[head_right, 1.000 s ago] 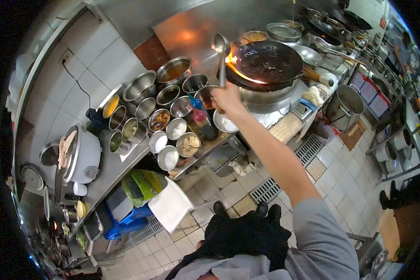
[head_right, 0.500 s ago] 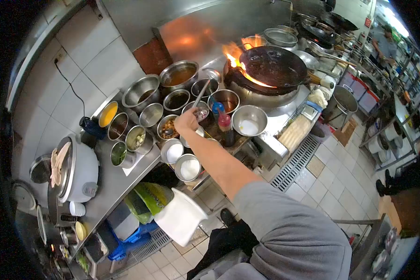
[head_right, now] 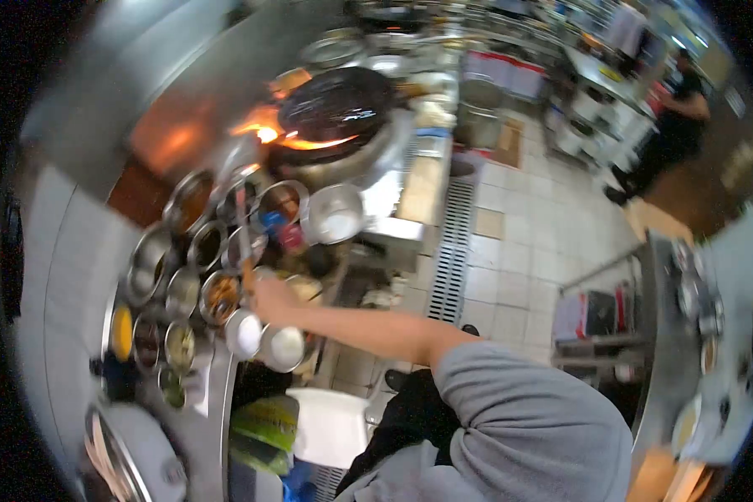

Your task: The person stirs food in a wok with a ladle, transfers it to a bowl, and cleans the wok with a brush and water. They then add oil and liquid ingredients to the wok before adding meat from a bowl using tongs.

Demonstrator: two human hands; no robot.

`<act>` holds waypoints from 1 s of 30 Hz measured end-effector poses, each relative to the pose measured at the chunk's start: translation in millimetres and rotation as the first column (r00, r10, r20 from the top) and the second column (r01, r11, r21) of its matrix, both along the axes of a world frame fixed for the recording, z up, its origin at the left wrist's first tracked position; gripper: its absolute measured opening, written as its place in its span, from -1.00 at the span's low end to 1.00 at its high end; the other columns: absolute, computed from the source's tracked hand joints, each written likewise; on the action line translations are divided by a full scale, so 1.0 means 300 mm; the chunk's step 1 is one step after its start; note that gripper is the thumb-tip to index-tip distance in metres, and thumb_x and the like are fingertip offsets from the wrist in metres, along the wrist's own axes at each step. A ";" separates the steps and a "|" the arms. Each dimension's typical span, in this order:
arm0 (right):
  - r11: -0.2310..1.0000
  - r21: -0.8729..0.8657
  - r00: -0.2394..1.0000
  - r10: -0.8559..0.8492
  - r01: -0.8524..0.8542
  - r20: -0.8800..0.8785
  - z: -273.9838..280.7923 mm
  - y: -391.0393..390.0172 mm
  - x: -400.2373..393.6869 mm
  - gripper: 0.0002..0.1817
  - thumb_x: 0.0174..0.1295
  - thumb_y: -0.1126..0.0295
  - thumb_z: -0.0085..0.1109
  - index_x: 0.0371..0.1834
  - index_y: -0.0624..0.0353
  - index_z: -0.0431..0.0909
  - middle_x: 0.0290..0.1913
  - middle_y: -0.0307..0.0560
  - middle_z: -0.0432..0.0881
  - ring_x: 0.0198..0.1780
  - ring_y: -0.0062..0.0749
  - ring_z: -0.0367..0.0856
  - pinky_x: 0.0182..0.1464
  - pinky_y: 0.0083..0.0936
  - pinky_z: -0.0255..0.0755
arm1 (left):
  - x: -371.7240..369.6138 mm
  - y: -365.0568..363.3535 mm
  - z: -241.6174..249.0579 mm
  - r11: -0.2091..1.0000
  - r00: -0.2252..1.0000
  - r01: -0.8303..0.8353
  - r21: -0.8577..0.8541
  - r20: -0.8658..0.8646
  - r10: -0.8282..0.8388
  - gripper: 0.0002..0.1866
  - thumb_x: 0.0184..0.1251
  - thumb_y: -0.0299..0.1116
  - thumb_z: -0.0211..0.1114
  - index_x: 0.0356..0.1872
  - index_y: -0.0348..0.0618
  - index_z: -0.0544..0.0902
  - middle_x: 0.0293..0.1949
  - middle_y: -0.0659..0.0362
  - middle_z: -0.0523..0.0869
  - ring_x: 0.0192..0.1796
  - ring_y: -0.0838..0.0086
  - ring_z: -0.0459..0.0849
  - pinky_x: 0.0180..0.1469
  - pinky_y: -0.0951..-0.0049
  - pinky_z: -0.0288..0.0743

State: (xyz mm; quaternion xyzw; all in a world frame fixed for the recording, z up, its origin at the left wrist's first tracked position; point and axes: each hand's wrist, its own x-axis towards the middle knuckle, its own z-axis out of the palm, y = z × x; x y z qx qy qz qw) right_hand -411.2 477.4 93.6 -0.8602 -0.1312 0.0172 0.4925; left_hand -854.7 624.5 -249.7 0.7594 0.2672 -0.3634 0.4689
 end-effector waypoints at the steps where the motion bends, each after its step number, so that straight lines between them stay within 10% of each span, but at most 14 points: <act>1: 1.000 0.018 0.999 0.005 -0.006 0.038 0.014 -0.073 -0.074 -0.73 0.20 0.31 0.14 -0.14 0.26 0.59 -0.21 0.24 0.65 -0.17 0.16 0.63 -0.09 -0.02 0.50 | 0.044 0.015 -0.002 0.997 0.997 0.074 -0.004 0.000 -0.074 -0.60 0.21 -0.34 0.22 0.04 -0.35 0.59 -0.14 -0.10 0.69 -0.13 0.16 0.69 -0.08 0.33 0.56; 5: 0.991 0.012 0.973 -0.130 0.130 0.191 -0.043 -0.464 -0.333 -0.73 0.19 0.29 0.14 -0.13 0.23 0.61 -0.26 0.17 0.62 -0.10 0.10 0.60 -0.06 -0.05 0.47 | 0.300 0.038 -0.001 0.925 0.925 0.380 -0.017 -0.016 -0.380 -0.60 0.21 -0.35 0.22 0.05 -0.35 0.58 -0.15 -0.09 0.69 -0.15 0.18 0.69 -0.10 0.34 0.56; 8: 0.906 -0.152 0.910 -0.408 0.394 -0.075 -0.167 -0.874 -0.520 -0.66 0.20 0.23 0.10 -0.06 0.20 0.61 -0.19 0.16 0.65 -0.04 0.10 0.59 0.00 -0.08 0.46 | 0.473 -0.044 0.009 0.860 0.860 0.510 -0.005 -0.010 -0.510 -0.60 0.22 -0.36 0.23 0.06 -0.35 0.58 -0.15 -0.08 0.68 -0.16 0.20 0.69 -0.12 0.35 0.56; 11: 0.554 -0.083 0.523 -0.818 0.828 -0.240 -0.343 -1.288 -0.797 -0.61 0.17 0.27 0.16 0.01 0.26 0.62 -0.17 0.20 0.68 -0.16 0.00 0.68 -0.08 -0.21 0.53 | 0.588 -0.184 0.036 0.805 0.805 0.593 0.013 0.002 -0.594 -0.60 0.22 -0.36 0.23 0.06 -0.36 0.57 -0.15 -0.07 0.68 -0.17 0.21 0.69 -0.13 0.35 0.56; 13: 0.293 -0.096 0.293 -0.956 0.951 -0.019 -0.416 -1.534 -1.008 -0.63 0.18 0.31 0.15 -0.03 0.32 0.62 -0.27 0.18 0.71 -0.22 -0.03 0.71 -0.13 -0.28 0.54 | 0.630 -0.306 0.051 0.772 0.772 0.635 0.025 0.005 -0.636 -0.59 0.22 -0.36 0.23 0.07 -0.36 0.56 -0.15 -0.06 0.68 -0.18 0.23 0.69 -0.14 0.36 0.56; 21: -0.221 0.015 -0.222 -0.973 0.975 0.056 -0.410 -2.247 -1.505 -0.68 0.22 0.36 0.10 -0.07 0.34 0.63 -0.34 0.21 0.69 -0.26 -0.05 0.72 -0.18 -0.32 0.54 | 0.599 -0.889 0.086 0.663 0.668 0.738 0.125 0.007 -0.744 -0.58 0.23 -0.38 0.24 0.09 -0.36 0.54 -0.16 -0.04 0.67 -0.21 0.27 0.69 -0.17 0.38 0.57; 30: -0.465 0.381 -0.325 -0.867 0.799 -0.378 -0.434 -2.821 -1.643 -0.73 0.32 0.34 0.08 -0.07 0.31 0.60 -0.41 0.01 0.70 -0.43 -0.37 0.66 -0.34 -0.45 0.55 | 0.638 -1.401 0.287 0.617 0.621 0.742 0.261 0.078 -0.780 -0.57 0.24 -0.39 0.25 0.11 -0.37 0.52 -0.17 -0.01 0.66 -0.24 0.32 0.68 -0.22 0.40 0.57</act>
